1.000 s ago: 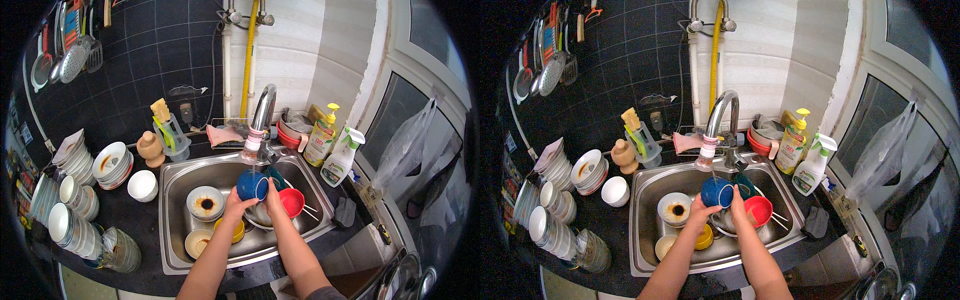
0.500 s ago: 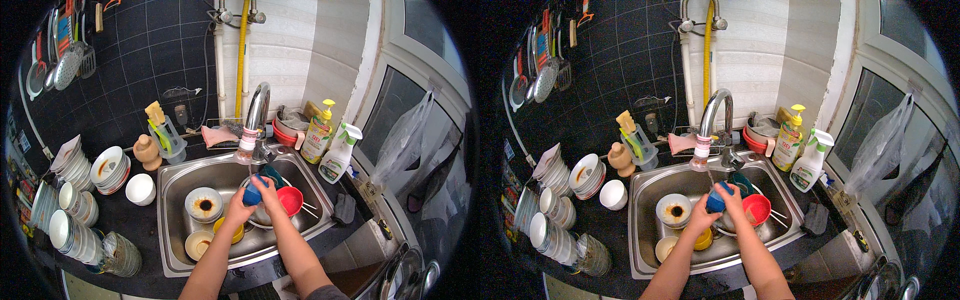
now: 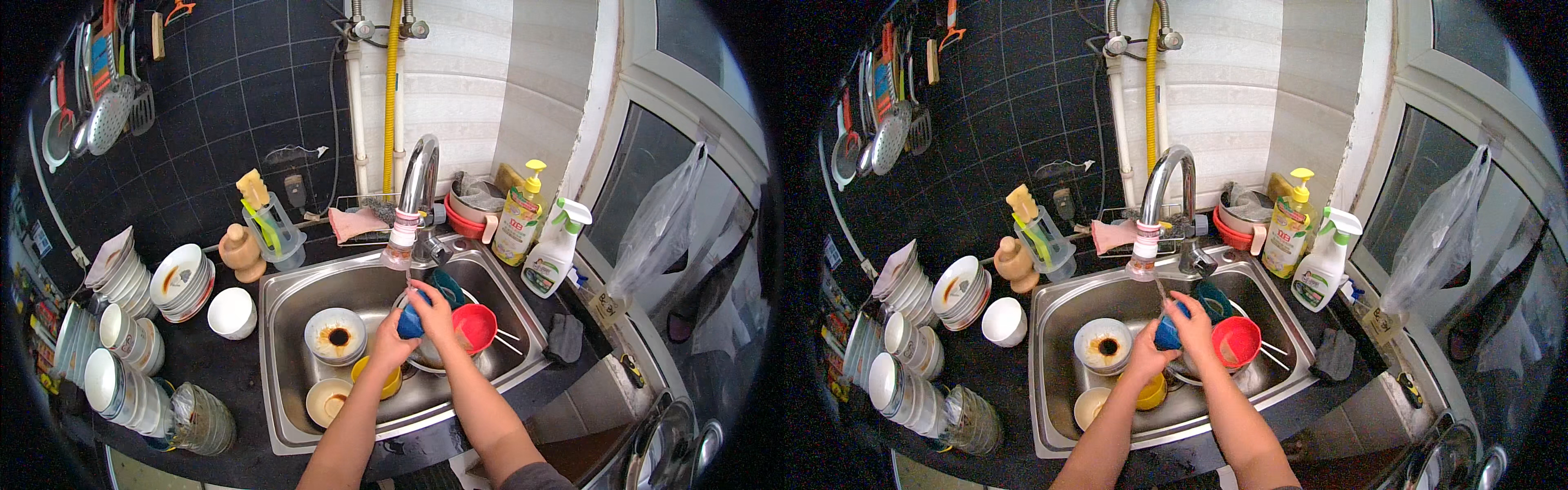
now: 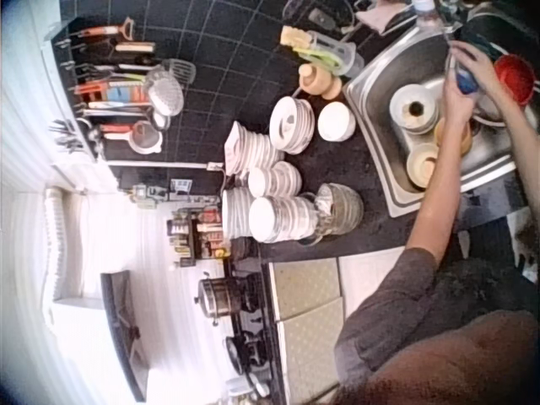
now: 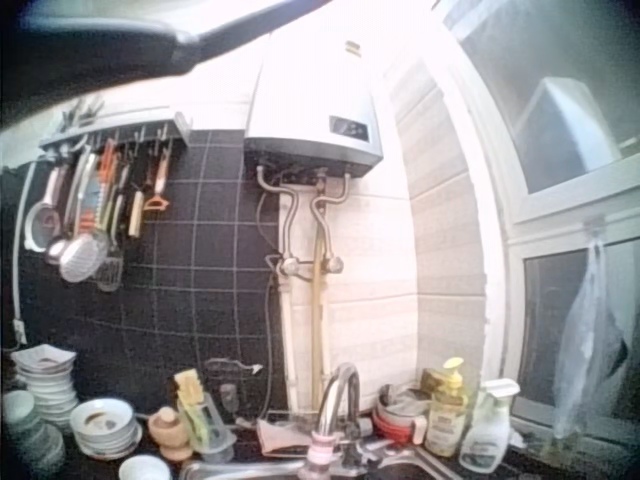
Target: The person washes a series of small bowls and plates in a kitchen sink using a sponge and running water. They scrub the interior and exterior of each item, rinse it thoroughly, and place it on a drying rack to the right of the sink. The sequence includes handling white, blue, yellow, and red bowls.
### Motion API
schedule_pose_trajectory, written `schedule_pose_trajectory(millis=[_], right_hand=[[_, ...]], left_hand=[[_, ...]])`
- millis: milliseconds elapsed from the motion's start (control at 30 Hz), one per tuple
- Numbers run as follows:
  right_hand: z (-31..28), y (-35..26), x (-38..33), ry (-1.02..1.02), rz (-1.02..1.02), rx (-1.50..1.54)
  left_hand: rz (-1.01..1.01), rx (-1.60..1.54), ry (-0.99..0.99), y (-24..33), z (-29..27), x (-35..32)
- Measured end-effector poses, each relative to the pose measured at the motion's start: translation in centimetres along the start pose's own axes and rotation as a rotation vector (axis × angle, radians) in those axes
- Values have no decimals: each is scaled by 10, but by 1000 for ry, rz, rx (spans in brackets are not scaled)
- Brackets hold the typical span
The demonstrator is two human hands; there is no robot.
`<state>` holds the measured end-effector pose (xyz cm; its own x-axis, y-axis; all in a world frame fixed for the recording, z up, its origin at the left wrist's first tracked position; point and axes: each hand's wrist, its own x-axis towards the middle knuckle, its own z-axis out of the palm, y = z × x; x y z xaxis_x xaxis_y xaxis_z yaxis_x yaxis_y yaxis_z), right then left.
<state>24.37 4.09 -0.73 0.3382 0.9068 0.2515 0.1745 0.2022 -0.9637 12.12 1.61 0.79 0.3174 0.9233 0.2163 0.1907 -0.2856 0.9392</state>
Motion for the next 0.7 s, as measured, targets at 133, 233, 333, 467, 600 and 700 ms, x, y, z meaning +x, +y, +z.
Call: schedule_pose_trajectory(millis=[133, 233, 333, 467, 600, 700], right_hand=[[-18, 9, 12, -120, 454, 557], [-15, -9, 6, -133, 659, 779], [-9, -8, 3, -102, 617, 619], [2, 31, 7, -158, 314, 357], [3, 9, -1, -216, 315, 269], [-1, -1, -3, -139, 394, 330]], left_hand=[[-26, -183, -14, -15, 2, 2], [-91, -630, 46, -21, 3, 4], [-139, -921, 66, -17, -3, 6], [-209, -1145, 124, -26, -6, 12], [-229, -1086, 131, -29, -6, 12], [-225, -952, 107, -27, -3, 11]])
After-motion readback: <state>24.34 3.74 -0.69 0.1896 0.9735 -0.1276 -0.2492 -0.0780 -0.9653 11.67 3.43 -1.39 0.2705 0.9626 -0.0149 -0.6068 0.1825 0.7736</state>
